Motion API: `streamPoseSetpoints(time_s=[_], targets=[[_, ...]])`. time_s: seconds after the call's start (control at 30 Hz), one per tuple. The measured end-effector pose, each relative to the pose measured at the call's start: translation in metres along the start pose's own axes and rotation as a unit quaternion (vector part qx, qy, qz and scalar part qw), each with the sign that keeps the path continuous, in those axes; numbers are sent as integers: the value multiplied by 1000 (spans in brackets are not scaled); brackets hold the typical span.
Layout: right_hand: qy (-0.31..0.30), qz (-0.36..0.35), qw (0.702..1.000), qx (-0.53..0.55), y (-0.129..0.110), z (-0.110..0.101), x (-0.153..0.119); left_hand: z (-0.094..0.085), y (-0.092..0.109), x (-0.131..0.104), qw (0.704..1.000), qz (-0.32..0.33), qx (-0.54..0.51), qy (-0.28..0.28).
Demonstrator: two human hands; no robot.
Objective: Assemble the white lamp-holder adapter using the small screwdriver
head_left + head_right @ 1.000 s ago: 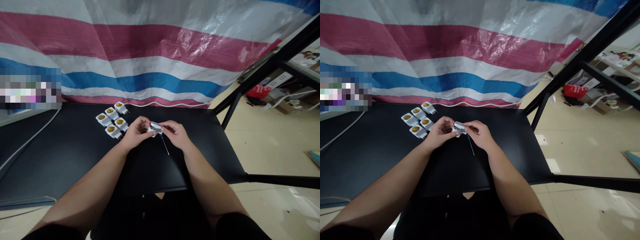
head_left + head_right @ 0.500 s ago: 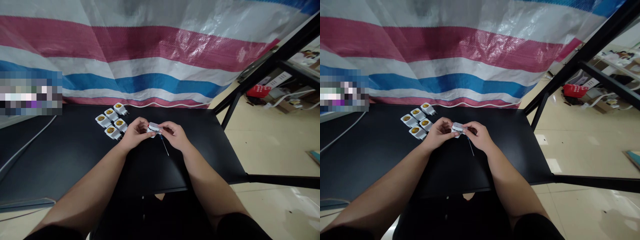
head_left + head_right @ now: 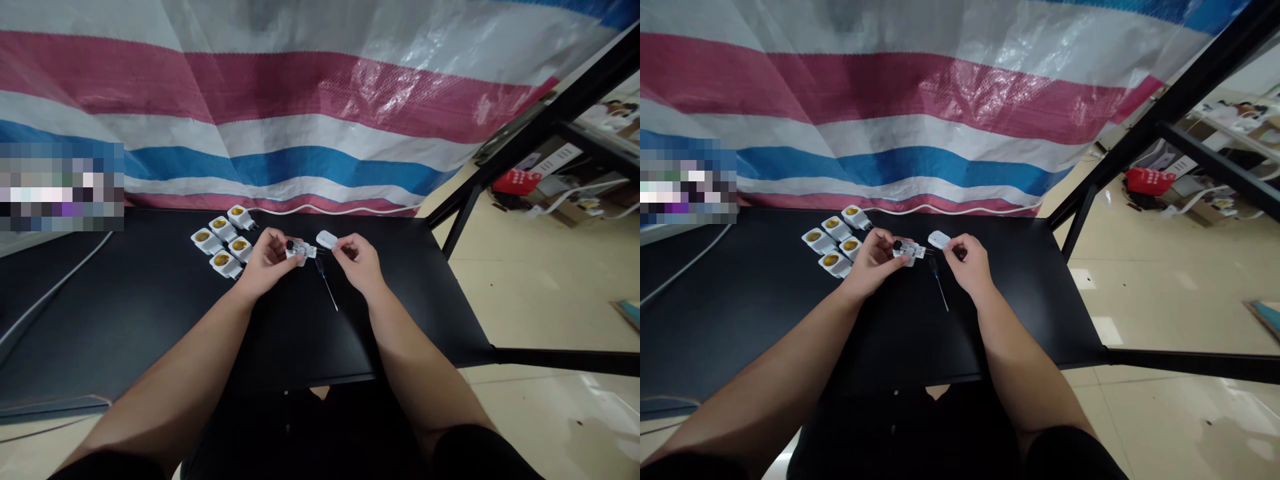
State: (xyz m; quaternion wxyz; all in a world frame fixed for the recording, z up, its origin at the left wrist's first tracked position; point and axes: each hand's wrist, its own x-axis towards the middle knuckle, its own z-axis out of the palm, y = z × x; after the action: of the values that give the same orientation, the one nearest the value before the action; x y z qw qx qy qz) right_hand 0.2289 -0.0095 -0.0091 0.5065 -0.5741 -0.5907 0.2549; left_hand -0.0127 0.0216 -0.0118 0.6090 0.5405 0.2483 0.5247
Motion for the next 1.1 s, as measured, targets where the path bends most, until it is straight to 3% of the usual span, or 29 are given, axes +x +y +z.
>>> streamPoseSetpoints(time_s=[0.13,0.3,0.57,0.97,1.03,1.1], targets=[[-39,-11,988,-149,4,-2,-2,-2,4,2,992,-65,-97,47],[-114,-15,971,-210,3,4,-5,-2,8,4,970,-153,-185,48],[-151,-58,963,-214,-2,8,-7,2,10,6,943,-214,-249,50],[-260,-122,952,-110,-21,17,-16,1,10,5,947,-228,-222,46],[-238,-124,961,-73,-22,16,-16,2,13,3,948,-235,-209,40],[-174,-142,973,-49,-21,14,-15,3,15,0,952,-236,-193,13]])
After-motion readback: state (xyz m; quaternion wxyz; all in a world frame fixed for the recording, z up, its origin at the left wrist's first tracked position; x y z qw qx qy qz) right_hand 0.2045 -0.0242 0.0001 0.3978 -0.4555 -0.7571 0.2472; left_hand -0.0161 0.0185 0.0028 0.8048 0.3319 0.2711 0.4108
